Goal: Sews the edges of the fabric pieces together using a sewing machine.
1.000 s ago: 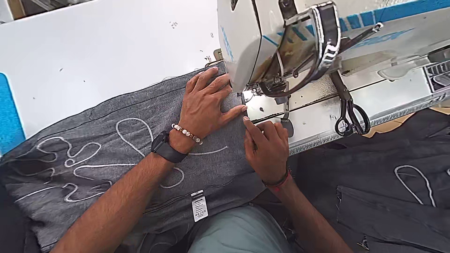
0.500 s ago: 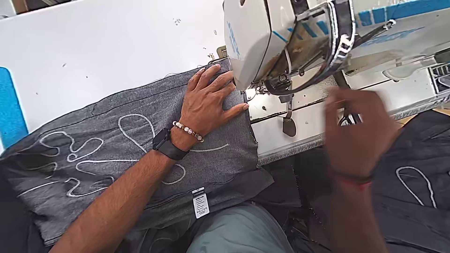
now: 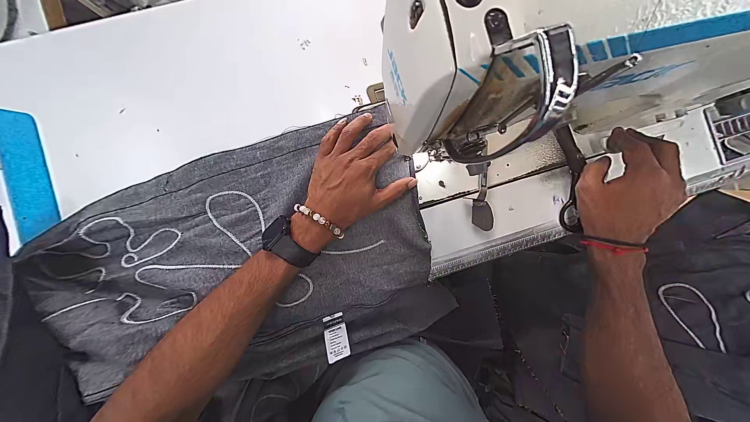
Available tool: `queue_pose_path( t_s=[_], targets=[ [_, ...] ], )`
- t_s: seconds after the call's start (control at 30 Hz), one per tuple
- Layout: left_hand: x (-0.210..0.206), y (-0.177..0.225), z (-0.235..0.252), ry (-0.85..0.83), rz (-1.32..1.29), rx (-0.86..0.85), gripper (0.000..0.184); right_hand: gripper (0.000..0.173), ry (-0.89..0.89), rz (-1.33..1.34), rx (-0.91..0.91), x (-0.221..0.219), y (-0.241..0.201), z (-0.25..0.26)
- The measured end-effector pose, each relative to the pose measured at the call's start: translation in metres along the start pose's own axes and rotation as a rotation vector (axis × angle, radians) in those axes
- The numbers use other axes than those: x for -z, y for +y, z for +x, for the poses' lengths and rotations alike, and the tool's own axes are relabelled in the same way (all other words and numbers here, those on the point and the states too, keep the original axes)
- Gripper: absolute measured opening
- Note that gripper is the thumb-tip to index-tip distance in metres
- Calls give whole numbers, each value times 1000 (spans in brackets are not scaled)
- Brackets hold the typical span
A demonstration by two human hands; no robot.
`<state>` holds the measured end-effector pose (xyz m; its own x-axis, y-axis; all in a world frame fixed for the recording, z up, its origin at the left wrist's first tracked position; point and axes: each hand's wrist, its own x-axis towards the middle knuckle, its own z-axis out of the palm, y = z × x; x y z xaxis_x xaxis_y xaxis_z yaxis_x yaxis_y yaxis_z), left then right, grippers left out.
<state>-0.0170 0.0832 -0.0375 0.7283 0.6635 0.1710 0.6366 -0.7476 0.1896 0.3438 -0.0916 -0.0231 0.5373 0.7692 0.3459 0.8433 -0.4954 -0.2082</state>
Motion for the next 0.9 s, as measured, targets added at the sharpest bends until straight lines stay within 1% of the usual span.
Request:
queue_pose_path(
  t_s=[0.07, 0.1, 0.17, 0.23, 0.3, 0.4, 0.5, 0.57, 0.63, 0.7, 0.77, 0.83, 0.9],
  targets=[
    [0, 0, -1, -9, -5, 1, 65, 47, -10, 44, 10, 9, -5, -1],
    [0, -1, 0, -3, -5, 3, 65, 48, 14, 75, 15, 14, -13, -1],
    [0, 1, 1, 2, 2, 24, 64, 39, 83, 161, 16, 20, -35, -8],
    [0, 1, 3, 3, 13, 50, 64, 36, 0, 257, 36, 24, -63, -22],
    [-1, 2, 4, 13, 23, 75, 65, 33, -101, 373, 103, 19, -92, -40],
    [-4, 2, 5, 20, 39, 97, 67, 29, -116, 428, 164, 2, -122, -58],
    [1, 7, 2, 44, 20, 68, 61, 29, -164, 370, 146, -6, -128, -59],
    [14, 17, -6, 56, -37, 8, 49, 30, -167, 351, 151, -6, -123, -54],
    [16, 20, -16, 54, -112, -67, 36, 33, -199, 337, 180, -4, -113, -50],
    [9, 15, -22, 34, -170, -117, 36, 31, -262, 347, 251, -4, -107, -43],
    [6, 9, -25, 30, -192, -154, 38, 28, -301, 390, 335, -7, -115, -41],
    [6, 5, -25, 23, -188, -172, 38, 25, -265, 399, 390, -14, -135, -44],
    [5, 3, -23, 29, -176, -193, 39, 21, -158, 398, 397, -25, -156, -51]
  ],
)
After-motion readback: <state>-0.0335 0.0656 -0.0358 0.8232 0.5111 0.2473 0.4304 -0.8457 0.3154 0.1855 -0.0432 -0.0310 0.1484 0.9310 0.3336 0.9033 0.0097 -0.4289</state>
